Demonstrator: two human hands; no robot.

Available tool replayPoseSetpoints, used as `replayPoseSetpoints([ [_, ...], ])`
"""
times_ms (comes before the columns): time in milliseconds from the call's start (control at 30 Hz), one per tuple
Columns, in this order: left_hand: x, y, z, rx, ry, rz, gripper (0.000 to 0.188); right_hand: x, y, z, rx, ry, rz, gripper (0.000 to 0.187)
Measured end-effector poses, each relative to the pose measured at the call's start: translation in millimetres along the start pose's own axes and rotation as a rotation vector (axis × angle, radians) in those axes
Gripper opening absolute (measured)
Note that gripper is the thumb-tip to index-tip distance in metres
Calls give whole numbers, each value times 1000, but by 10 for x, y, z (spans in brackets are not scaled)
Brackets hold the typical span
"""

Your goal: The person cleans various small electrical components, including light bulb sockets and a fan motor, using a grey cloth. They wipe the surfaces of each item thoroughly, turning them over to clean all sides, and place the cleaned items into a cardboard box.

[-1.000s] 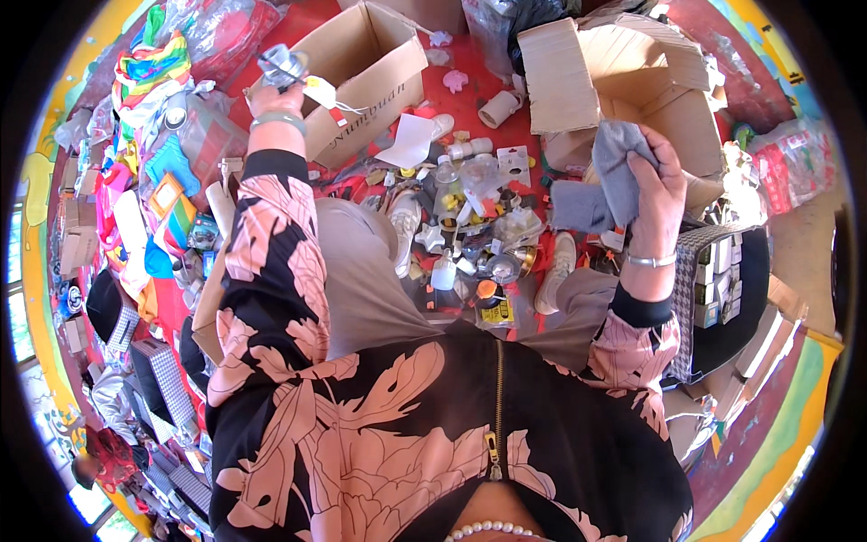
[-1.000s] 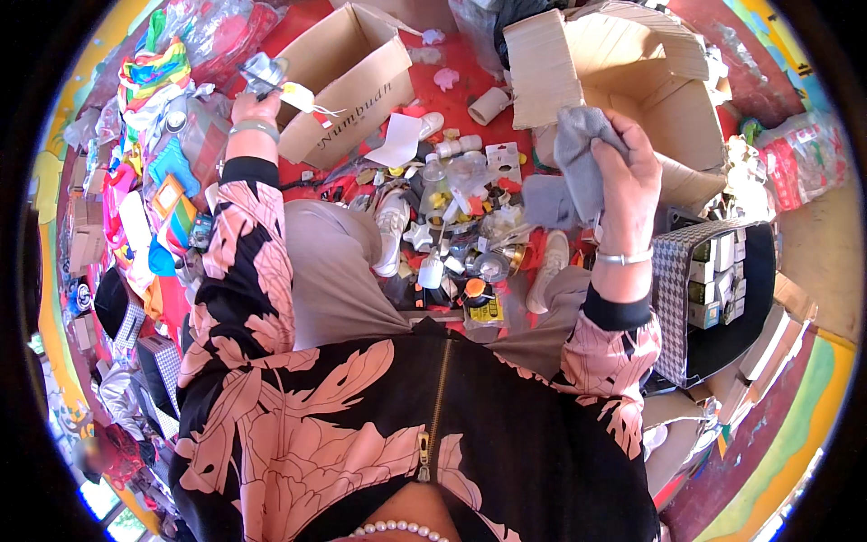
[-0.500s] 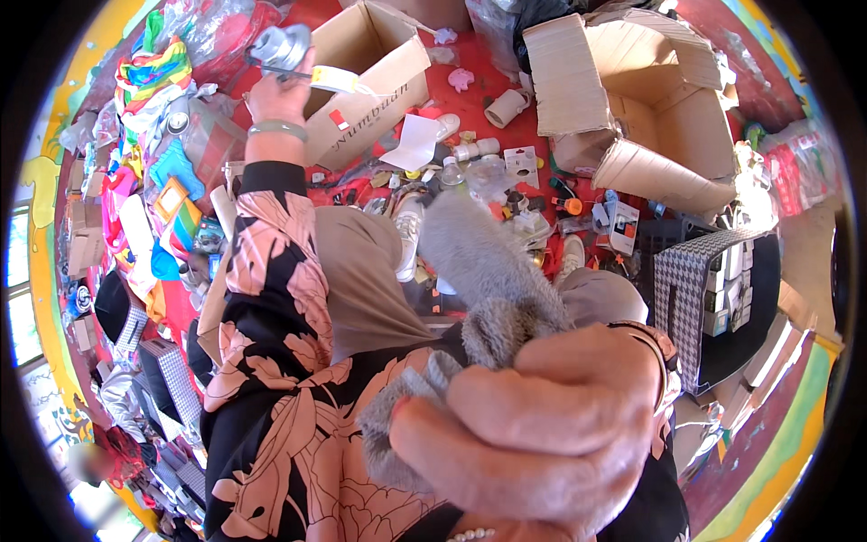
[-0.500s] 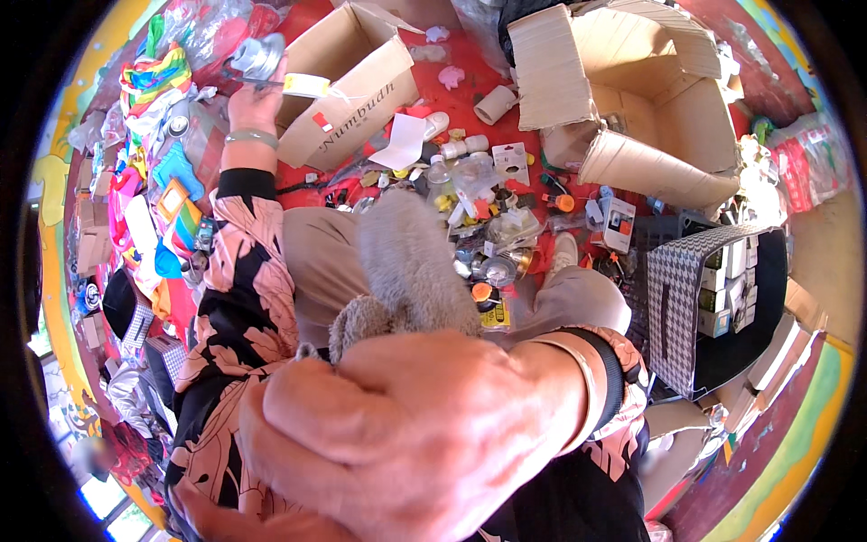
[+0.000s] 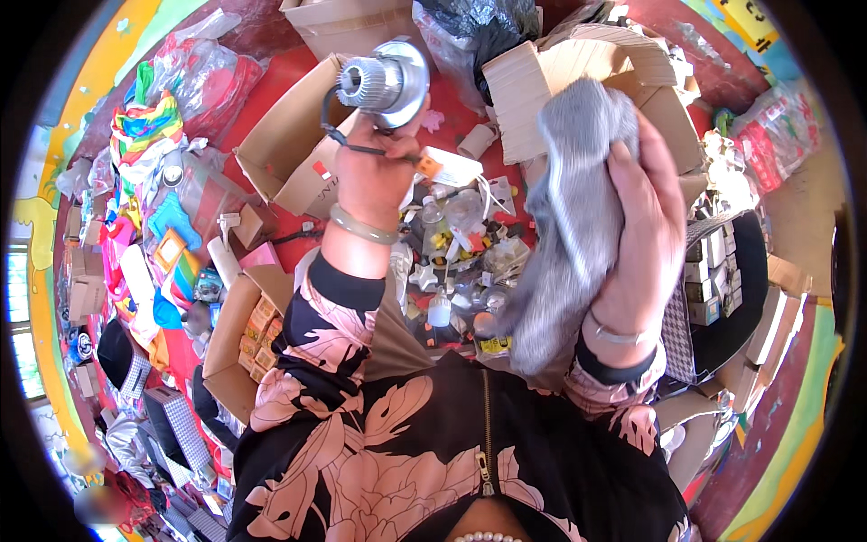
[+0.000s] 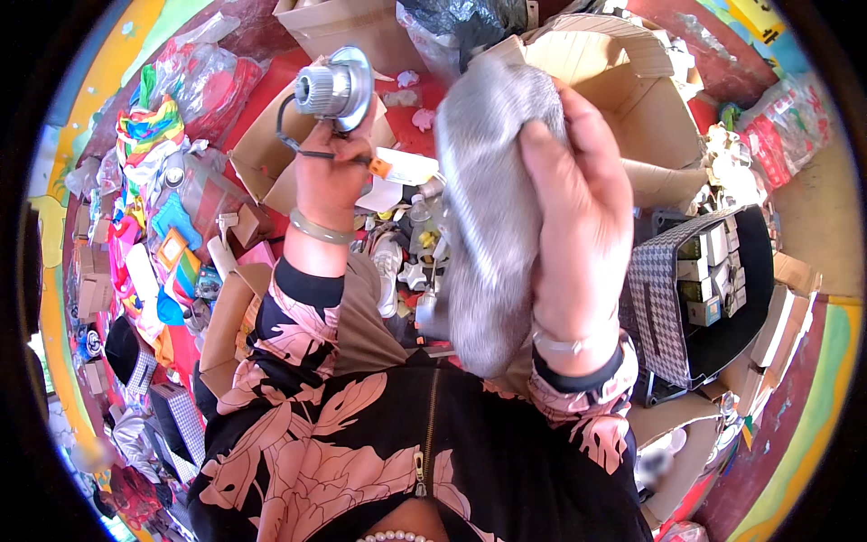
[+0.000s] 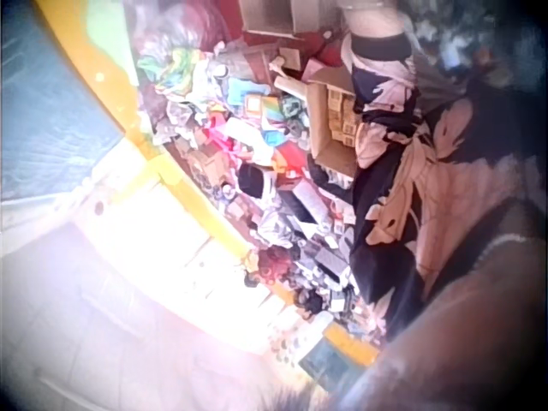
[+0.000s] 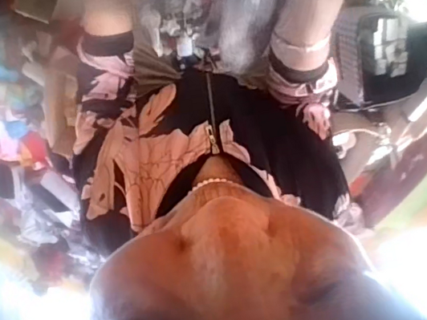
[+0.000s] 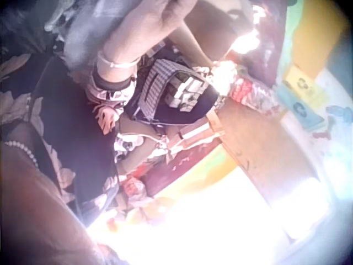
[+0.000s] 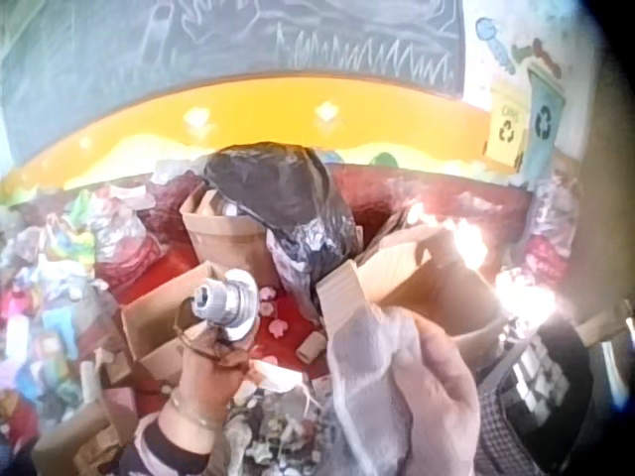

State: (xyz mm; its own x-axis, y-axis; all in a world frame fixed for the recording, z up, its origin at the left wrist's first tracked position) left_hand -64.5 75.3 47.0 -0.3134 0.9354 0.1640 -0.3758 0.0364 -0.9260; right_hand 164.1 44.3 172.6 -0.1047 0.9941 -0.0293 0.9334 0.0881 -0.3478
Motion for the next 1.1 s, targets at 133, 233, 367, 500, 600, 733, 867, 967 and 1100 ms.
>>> replayPoseSetpoints([
  [133, 54, 0, -160, 39, -3, 281, 29, 325, 62, 529, 138, -220, -60, 41],
  [233, 129, 82, -312, -1, 55, 178, 27, 323, -156, 825, -724, 264, -322, 62],
  [367, 83, 31, -366, -166, 155, 151, 28, 253, -331, 918, -1418, 536, -357, 71],
  [500, 36, -86, -423, -269, 245, 146, 26, 432, -162, 1079, -883, 380, -479, 61],
  [600, 83, -54, -407, -385, 273, 144, 26, 389, -188, 1118, -826, 360, -444, 52],
  [733, 99, 23, -367, -159, 173, 237, 25, 442, -71, 1199, -857, 342, -230, 31],
  [867, 94, -21, -351, -95, 164, 220, 26, 482, 49, 1229, -771, 280, -69, 21],
  [967, 71, 18, -341, -61, 185, 260, 29, 561, 158, 1282, -576, 162, -29, 22],
  [1100, 100, -22, -282, 36, 147, 186, 31, 809, 462, 1377, -18, -61, -90, 30],
])
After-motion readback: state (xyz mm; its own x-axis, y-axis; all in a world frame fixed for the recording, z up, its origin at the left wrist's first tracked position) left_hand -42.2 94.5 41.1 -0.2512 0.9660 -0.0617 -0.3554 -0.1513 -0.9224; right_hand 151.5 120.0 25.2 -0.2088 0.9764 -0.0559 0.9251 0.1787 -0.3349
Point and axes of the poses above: each hand's wrist, its own x-axis towards the middle knuckle, its own y-axis out of the back of the hand, z = x × y, the point moved 7 cm from there along x, towards the middle knuckle, and after that the axes turned 9 degrees about -y, right-handed, at the moved point
